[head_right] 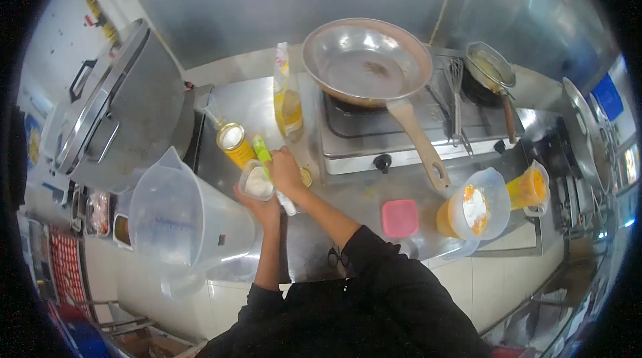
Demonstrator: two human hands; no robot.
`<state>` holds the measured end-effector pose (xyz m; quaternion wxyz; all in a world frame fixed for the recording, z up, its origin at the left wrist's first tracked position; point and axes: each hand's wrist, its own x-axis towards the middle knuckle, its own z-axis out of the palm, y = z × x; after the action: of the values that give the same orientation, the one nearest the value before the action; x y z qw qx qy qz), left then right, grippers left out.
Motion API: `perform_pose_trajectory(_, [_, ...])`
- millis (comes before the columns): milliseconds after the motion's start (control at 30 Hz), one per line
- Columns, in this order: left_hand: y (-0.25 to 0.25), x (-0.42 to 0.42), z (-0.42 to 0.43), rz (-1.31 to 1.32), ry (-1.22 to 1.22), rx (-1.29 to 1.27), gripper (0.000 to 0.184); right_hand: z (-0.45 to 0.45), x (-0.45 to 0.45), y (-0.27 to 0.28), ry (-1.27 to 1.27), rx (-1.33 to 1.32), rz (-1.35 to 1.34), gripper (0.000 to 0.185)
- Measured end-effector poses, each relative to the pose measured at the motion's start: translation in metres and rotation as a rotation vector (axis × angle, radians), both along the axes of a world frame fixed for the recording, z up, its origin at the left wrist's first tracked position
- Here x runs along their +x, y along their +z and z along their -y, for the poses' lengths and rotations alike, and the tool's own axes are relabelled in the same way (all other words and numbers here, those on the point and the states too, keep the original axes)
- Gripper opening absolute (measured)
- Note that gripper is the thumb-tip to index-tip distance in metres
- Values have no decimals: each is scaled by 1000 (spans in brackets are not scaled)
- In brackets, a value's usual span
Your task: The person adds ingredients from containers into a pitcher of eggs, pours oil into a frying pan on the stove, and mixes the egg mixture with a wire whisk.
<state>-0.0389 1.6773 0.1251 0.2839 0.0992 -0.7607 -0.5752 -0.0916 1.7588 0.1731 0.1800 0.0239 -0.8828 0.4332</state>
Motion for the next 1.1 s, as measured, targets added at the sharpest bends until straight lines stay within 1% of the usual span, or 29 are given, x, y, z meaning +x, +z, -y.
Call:
perform_pose_trajectory(67, [0,15,2,50,-67,12,101,-1,4,0,9,32,43,22])
perform_pose_trajectory(100, [4,26,0,79,-128,55,89,-1,6,0,41,60,80,23])
perform_pose_trajectory(133, [-2,36,0,78,-137,52,89,-2,8,1,31,58,79,23])
perform_pose_trajectory(200, [-9,56,1,81,-244,259,80,-3,13,12,90,-24,228,27])
perform_pose_trajectory(233, [-10,68,0,76,-245,259,80,-5,15,18,90,-24,223,27])
perform_pose_trajectory(300, [24,96,-3,59,-307,351,84,-9,15,32,15,103,223,33])
perform_pose_trajectory(367, [48,115,-4,38,-335,318,84,-21,-1,57,-178,-121,65,42])
perform_pose_trajectory(433, [68,130,-5,12,-362,290,84,-27,-29,75,-475,-136,-65,45])
perform_pose_trajectory(467, [76,135,-7,-17,-389,266,80,-28,-45,82,-473,-135,-79,45])
perform_pose_trajectory(500, [80,138,-7,-45,-416,241,76,-28,-61,87,-548,-46,-123,39])
perform_pose_trajectory(533, [81,140,-7,-57,-415,241,76,-28,-74,92,-622,41,-164,34])
perform_pose_trajectory(567, [80,143,-6,-110,-453,193,69,-29,-85,99,-621,41,-173,34])
perform_pose_trajectory(600, [83,145,-5,-161,-490,142,63,-29,-95,106,-552,51,13,27])
perform_pose_trajectory(633, [85,144,-4,-169,-494,140,63,-30,-101,112,-483,60,198,22])
perform_pose_trajectory(667, [91,142,-4,-233,-505,101,57,-30,-105,115,-488,58,189,22])
perform_pose_trajectory(700, [97,139,-4,-296,-516,62,51,-29,-109,117,-497,139,90,18])
perform_pose_trajectory(733, [102,134,-5,-305,-521,63,51,-30,-112,120,-505,223,-10,16])
perform_pose_trajectory(767, [108,128,-5,-368,-492,45,49,-34,-112,129,-510,223,-15,16])
perform_pose_trajectory(800, [116,121,-6,-427,-462,28,46,-39,-105,145,-495,251,-126,19])
perform_pose_trajectory(833, [125,113,-7,-427,-467,34,46,-48,-98,160,-478,281,-234,22])
perform_pose_trajectory(900, [151,90,-8,-470,-462,-13,46,-66,-67,213,-431,218,-365,13])
perform_pose_trajectory(967, [196,69,-17,-405,-401,-85,48,-93,-40,270,-443,291,-455,17])
perform_pose_trajectory(1067, [236,29,-38,-383,-378,-74,50,-139,1,352,-306,170,-323,34])
perform_pose_trajectory(1100, [243,18,-49,-328,-518,127,52,-153,9,370,-235,138,-287,40])
